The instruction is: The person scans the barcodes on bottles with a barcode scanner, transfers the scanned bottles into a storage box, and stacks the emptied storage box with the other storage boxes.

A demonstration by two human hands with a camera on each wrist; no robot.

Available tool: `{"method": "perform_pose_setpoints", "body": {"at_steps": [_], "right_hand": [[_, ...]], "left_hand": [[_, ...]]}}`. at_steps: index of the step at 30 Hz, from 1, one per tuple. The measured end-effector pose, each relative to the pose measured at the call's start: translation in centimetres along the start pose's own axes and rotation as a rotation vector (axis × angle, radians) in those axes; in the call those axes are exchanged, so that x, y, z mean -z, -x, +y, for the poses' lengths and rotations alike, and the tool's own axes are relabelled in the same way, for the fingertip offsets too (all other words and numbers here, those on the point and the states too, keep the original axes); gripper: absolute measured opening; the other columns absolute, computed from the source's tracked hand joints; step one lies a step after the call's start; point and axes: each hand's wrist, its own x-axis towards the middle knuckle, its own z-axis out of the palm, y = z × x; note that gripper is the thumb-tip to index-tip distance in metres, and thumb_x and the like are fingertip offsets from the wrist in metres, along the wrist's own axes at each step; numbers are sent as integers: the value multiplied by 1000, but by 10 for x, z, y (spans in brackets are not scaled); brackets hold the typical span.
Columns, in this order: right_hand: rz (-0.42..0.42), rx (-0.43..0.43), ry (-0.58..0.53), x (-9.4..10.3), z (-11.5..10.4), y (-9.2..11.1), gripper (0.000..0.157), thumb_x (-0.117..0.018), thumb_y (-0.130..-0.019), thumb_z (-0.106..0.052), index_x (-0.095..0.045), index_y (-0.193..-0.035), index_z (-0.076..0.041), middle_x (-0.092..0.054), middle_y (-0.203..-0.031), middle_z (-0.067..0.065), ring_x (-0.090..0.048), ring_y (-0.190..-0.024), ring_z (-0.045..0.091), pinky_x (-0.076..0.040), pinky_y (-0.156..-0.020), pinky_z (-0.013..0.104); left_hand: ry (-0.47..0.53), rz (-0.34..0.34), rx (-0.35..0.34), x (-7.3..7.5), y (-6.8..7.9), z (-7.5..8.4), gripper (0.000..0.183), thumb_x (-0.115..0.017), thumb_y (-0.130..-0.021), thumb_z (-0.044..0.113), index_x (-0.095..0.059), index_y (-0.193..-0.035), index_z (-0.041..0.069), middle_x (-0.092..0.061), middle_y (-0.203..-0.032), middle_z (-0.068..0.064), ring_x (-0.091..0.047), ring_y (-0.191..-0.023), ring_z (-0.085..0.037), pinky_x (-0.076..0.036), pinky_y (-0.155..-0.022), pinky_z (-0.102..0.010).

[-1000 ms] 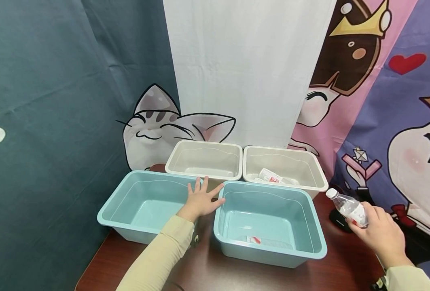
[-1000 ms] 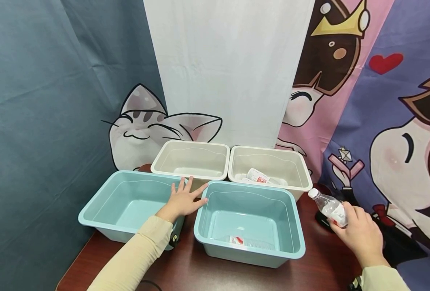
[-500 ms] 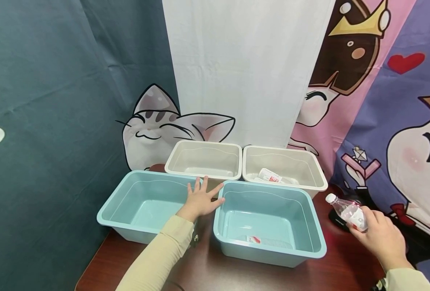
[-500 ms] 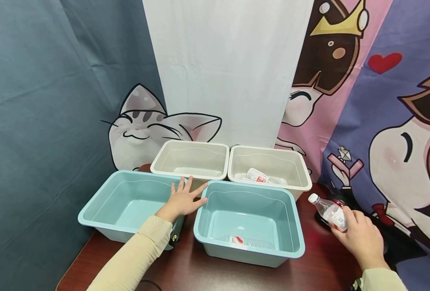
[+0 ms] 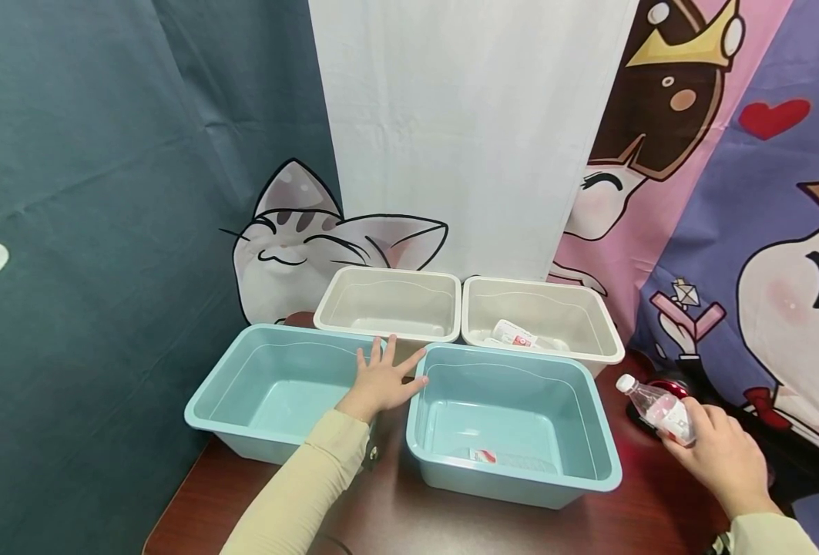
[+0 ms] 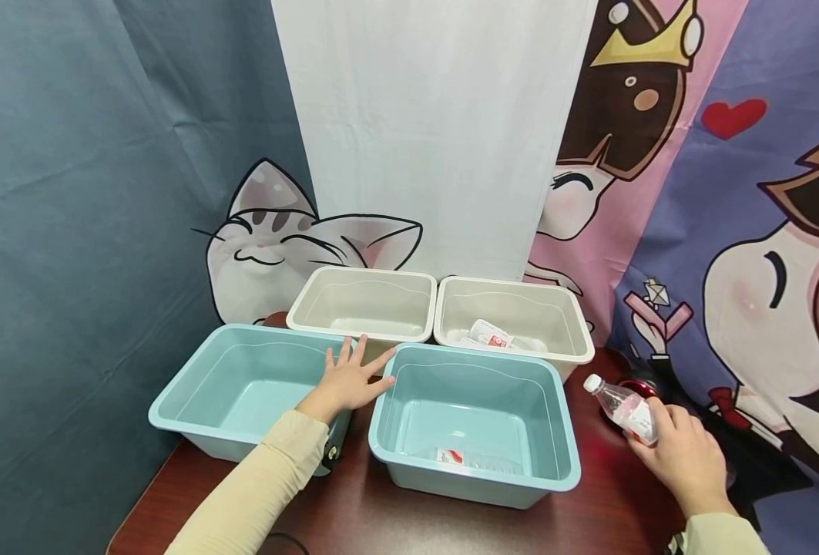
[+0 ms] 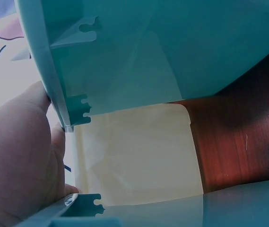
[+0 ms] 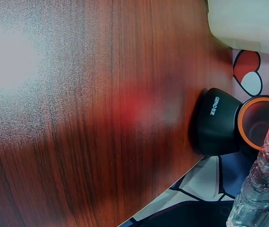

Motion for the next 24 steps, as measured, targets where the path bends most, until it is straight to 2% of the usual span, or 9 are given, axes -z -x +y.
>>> {"method": "perform_pose_setpoints", "body": {"at_steps": [4, 13, 16, 19, 24], "right_hand": [[22, 19, -2, -1, 0, 1, 78, -89, -58, -31, -52, -122, -5, -57, -99, 29, -55, -80, 51, -43, -58, 66], [-2, 26, 13, -7, -1, 4, 80, -91, -57, -32, -50, -121, -6, -56, -98, 28, -55, -77, 49, -44, -57, 65], [-19, 19, 15, -7, 0, 5, 81, -91, -58, -32, -49, -122, -6, -56, -98, 28, -55, -77, 49, -45, -57, 65], [-70, -10, 20, -8, -1, 7, 83, -91, -61, -33, -47, -126, -5, -54, -102, 29, -54, -81, 50, -45, -61, 66], [-113, -36, 20, -11, -3, 10, 85, -92, -63, -34, -46, -128, -4, -53, -106, 31, -54, -85, 51, -45, -66, 66]], "left_hand": [[-9, -6, 4, 0, 0, 0, 66, -30, -98, 74, -22, -158, 49, -5, -168, -20, 2, -152, -48, -4, -116, -72], [-16, 1, 4, -1, -1, 0, 66, -31, -98, 73, -23, -159, 48, -5, -168, -20, 1, -152, -48, -5, -116, -72], [-15, 2, 4, -1, -1, 1, 65, -33, -99, 71, -23, -159, 47, -5, -168, -20, 1, -152, -48, -5, -116, -73], [-6, 0, 4, 0, 0, 1, 66, -33, -99, 71, -24, -159, 46, -4, -168, -20, 1, -152, -48, -5, -116, -73], [-7, -5, 3, 1, 0, 1, 67, -30, -98, 74, -23, -159, 47, -3, -169, -19, 2, -152, -48, -4, -116, -72]]}}
